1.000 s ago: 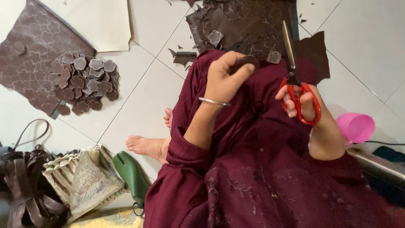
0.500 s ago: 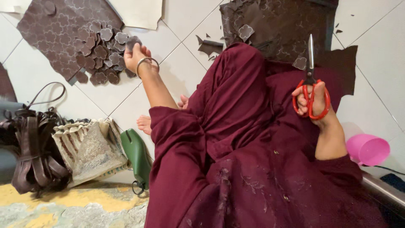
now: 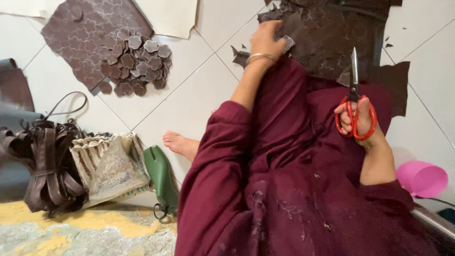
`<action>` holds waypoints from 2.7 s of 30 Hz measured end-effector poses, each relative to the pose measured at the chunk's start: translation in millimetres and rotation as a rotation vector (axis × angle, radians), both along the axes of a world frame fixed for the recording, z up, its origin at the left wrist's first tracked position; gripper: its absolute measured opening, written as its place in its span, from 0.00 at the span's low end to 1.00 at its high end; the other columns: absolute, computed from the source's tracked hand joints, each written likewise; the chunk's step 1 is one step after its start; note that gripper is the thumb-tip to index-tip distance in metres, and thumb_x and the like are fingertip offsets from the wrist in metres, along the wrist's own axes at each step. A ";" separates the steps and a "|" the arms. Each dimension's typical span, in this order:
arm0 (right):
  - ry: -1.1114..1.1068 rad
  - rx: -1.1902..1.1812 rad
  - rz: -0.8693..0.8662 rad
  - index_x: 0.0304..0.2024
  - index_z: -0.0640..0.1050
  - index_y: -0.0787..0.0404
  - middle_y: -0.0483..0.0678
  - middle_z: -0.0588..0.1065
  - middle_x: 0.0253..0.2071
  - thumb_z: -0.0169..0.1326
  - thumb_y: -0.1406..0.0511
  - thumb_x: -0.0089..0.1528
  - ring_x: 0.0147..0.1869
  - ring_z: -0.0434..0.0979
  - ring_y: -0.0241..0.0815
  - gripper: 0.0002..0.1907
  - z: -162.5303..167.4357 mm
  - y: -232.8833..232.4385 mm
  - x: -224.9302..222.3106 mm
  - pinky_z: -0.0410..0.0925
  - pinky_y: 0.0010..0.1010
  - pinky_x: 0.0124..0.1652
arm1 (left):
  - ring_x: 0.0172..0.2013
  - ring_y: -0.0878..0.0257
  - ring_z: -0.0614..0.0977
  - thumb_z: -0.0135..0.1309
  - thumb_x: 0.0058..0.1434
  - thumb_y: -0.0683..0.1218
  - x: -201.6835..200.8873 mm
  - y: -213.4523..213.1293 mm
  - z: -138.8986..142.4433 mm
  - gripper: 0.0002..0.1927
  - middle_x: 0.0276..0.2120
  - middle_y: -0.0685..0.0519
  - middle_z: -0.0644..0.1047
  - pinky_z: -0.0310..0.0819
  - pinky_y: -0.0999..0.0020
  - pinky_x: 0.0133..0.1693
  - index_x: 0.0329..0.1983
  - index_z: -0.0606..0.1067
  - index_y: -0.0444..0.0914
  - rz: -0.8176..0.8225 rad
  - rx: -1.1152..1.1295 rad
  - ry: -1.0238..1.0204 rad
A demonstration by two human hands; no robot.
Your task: The person sits on the floor cutting flower-shaped pieces from brown patterned leather using red-handled scissors, trimming around pre-marked outlines. They set each finished flower onto a growing pile of cut pieces on the floor and pick up new leather sections to continue cutting.
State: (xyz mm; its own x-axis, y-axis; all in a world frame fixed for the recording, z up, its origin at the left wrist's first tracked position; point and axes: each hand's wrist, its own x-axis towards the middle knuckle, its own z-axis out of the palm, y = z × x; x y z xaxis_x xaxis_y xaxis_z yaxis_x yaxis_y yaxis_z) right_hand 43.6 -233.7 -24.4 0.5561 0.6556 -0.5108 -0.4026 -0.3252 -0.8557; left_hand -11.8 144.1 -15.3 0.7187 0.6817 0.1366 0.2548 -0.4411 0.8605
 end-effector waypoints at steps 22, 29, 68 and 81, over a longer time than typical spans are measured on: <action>0.001 -0.037 0.030 0.42 0.74 0.71 0.40 0.61 0.21 0.37 0.25 0.57 0.20 0.60 0.32 0.54 -13.9 10.2 14.7 0.62 0.28 0.24 | 0.65 0.50 0.78 0.55 0.65 0.43 54.0 -32.0 53.7 0.21 0.66 0.48 0.75 0.78 0.59 0.59 0.63 0.78 0.41 -0.318 -0.110 0.946; -0.025 -0.047 0.037 0.41 0.74 0.71 0.41 0.61 0.20 0.40 0.28 0.59 0.20 0.60 0.34 0.50 -15.6 9.8 15.7 0.62 0.30 0.23 | 0.55 0.49 0.79 0.56 0.65 0.44 45.6 -39.5 44.5 0.12 0.55 0.47 0.77 0.77 0.56 0.52 0.51 0.78 0.43 -0.185 0.100 0.534; -0.524 0.226 0.275 0.54 0.71 0.67 0.44 0.72 0.40 0.42 0.24 0.55 0.40 0.71 0.34 0.56 180.6 66.5 -77.6 0.69 0.25 0.40 | 0.36 0.66 0.83 0.56 0.67 0.34 -86.6 -139.0 173.5 0.16 0.44 0.49 0.76 0.80 0.76 0.33 0.54 0.65 0.34 -0.251 -1.214 -0.649; -0.312 0.208 0.204 0.53 0.72 0.68 0.46 0.71 0.37 0.50 0.22 0.45 0.37 0.70 0.35 0.61 220.3 81.9 -90.3 0.67 0.28 0.37 | 0.39 0.68 0.82 0.55 0.70 0.33 -97.9 -144.4 176.8 0.15 0.42 0.50 0.77 0.81 0.76 0.40 0.57 0.67 0.32 -0.348 -1.164 -0.687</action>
State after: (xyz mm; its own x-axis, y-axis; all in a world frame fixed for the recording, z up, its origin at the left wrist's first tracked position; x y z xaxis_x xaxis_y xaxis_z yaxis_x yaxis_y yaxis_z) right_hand -46.7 -151.9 195.9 0.5115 0.8394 -0.1837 -0.0594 -0.1788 -0.9821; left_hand -109.7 -0.3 161.5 0.8936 0.4487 0.0118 -0.3365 0.6523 0.6792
